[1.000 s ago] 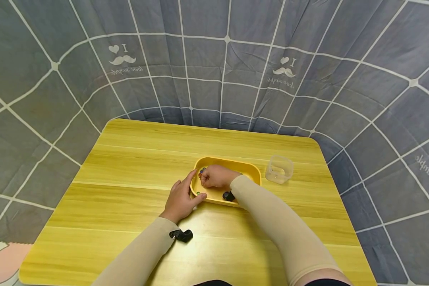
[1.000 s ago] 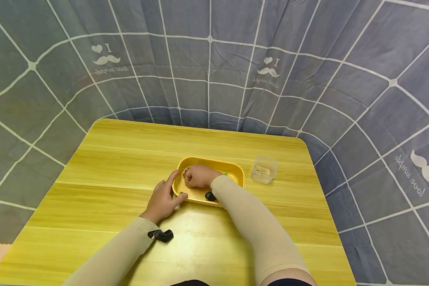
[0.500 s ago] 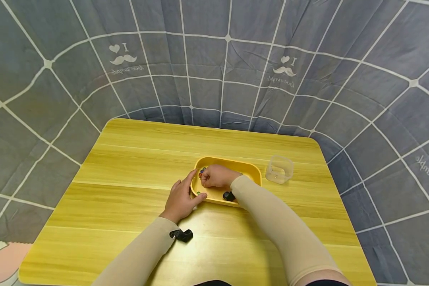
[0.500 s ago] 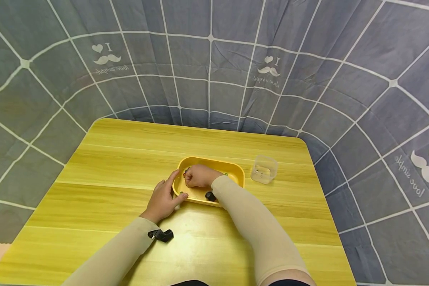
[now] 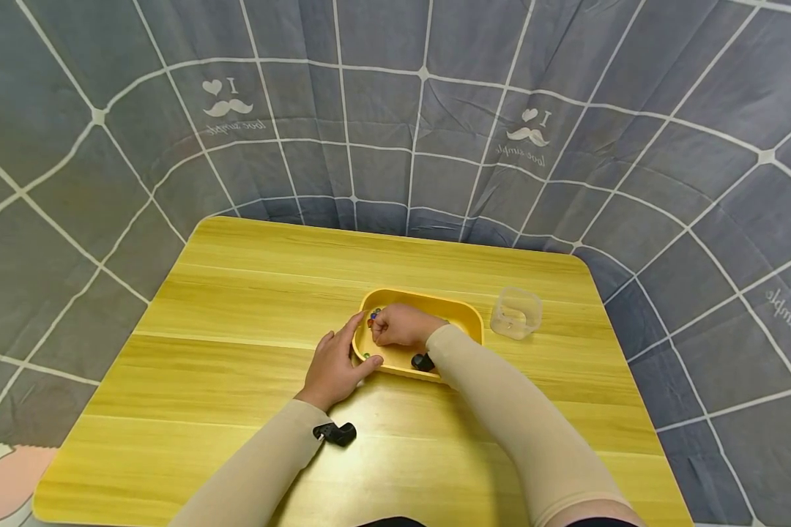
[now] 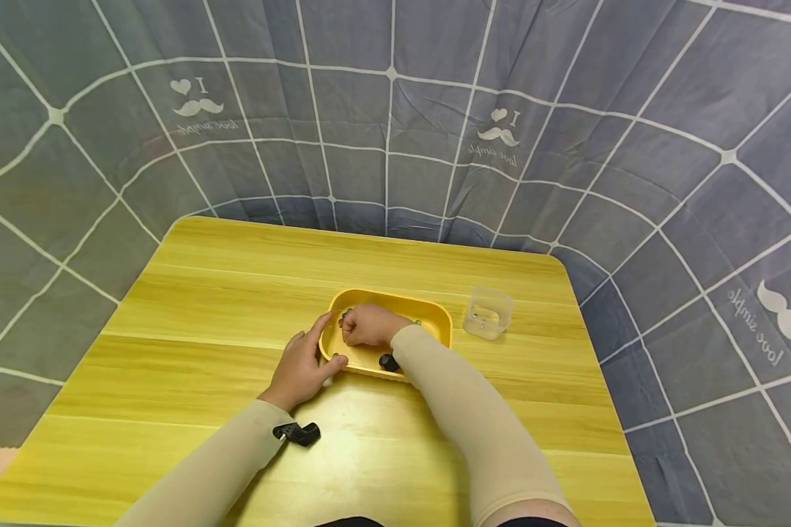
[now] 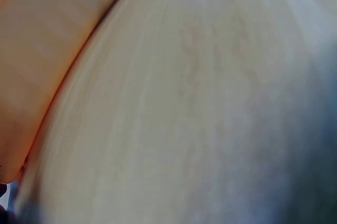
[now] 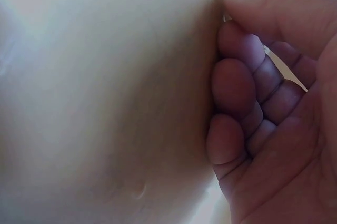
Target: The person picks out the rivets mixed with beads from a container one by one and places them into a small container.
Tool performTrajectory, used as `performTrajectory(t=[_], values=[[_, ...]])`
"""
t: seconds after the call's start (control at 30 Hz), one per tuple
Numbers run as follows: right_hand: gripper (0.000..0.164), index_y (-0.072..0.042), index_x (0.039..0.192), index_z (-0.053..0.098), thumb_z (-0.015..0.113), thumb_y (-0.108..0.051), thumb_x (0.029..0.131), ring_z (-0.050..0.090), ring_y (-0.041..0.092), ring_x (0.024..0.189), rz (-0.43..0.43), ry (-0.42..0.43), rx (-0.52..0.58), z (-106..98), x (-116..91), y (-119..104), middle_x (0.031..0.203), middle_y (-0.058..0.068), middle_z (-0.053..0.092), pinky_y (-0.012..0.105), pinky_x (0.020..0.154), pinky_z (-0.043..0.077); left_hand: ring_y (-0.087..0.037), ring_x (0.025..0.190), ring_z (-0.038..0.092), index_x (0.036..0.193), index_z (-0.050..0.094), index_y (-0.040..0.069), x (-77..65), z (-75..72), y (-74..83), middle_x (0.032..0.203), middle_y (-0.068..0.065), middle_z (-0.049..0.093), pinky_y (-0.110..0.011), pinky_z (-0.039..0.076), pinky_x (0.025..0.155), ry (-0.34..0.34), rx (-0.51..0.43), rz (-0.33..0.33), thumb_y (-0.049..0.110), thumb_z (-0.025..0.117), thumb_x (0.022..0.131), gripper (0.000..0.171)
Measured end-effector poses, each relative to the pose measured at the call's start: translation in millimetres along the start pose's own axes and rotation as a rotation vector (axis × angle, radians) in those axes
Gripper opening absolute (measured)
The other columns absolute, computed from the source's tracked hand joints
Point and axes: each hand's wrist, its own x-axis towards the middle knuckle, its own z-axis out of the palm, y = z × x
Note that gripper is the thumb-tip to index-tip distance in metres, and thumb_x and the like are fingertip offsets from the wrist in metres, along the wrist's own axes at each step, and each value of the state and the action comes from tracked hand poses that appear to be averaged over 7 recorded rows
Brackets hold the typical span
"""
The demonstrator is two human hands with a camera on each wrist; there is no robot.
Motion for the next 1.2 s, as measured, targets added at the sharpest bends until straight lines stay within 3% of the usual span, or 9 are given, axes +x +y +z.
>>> performTrajectory(t=[0.93, 1.2], values=[[0.011, -0.018, 0.087, 0.079, 0.074, -0.013, 0.096, 0.056, 0.007, 0.076, 0.001, 0.018, -0.015, 3.2, 1.1, 4.9, 0.087, -0.009, 0.07, 0.018, 0.07, 0.047, -0.03, 0.147, 0.051, 0.168, 0.027, 0.024, 0.2, 1.8, -1.7, 0.161, -0.009, 0.052, -0.059, 0.024, 0.13, -0.006, -0.003, -0.004, 0.055, 0.071, 0.096, 0.09], [0.01, -0.017, 0.088, 0.079, 0.074, -0.014, 0.096, 0.055, 0.007, 0.075, 0.006, 0.017, -0.001, 4.2, 1.3, 5.1, 0.082, -0.01, 0.069, 0.017, 0.069, 0.046, -0.03, 0.147, 0.052, 0.168, 0.027, 0.024, -0.4, 2.2, -3.2, 0.161, -0.009, 0.052, -0.059, 0.024, 0.13, -0.005, 0.004, -0.004, 0.058, 0.07, 0.095, 0.091]])
